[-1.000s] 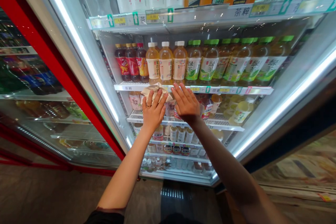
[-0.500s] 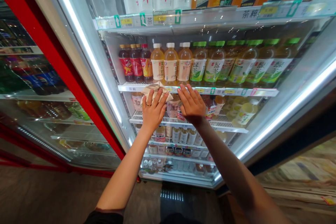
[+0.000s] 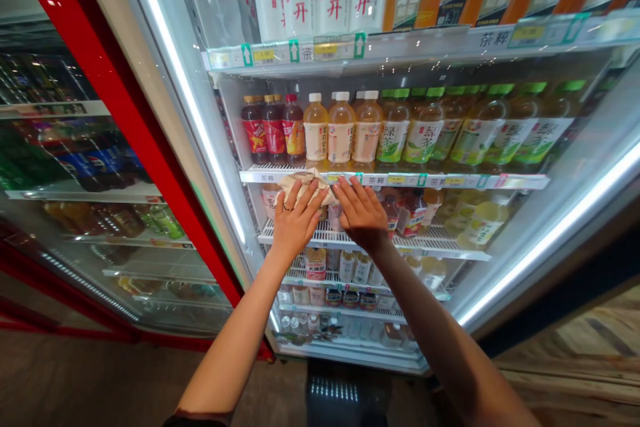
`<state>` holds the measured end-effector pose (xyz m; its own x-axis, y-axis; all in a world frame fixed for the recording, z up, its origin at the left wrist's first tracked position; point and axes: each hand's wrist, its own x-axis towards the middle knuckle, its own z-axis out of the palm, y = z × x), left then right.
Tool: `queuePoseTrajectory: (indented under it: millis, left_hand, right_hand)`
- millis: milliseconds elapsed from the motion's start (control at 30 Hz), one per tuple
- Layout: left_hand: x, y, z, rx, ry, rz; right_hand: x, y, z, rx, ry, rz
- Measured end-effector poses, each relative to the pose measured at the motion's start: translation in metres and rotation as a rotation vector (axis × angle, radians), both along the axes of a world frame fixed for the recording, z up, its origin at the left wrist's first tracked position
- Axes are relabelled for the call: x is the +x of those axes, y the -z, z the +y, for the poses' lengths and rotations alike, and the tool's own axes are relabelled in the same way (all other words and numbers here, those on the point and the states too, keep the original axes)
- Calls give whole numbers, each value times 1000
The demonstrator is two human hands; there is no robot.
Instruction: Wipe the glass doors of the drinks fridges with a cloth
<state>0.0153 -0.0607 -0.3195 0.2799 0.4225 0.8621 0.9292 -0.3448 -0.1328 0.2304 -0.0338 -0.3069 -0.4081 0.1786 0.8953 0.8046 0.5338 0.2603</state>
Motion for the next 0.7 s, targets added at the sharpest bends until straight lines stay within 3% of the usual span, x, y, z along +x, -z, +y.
queuePoseTrajectory:
  millis: [233, 367, 533, 700]
  left_hand:
    - [-11, 10, -1, 7, 60, 148]
    - [-24, 16, -4, 19, 51, 87]
    - [-14, 11, 0, 8, -39, -79]
    - [-19, 7, 4, 11, 2, 23]
  right_hand:
    - [-1, 1, 2, 48, 19, -2]
    - [-3, 2, 2, 98, 64, -6]
    - [-4, 3, 2, 77, 65, 7]
    - [0, 6, 4, -12, 21, 22]
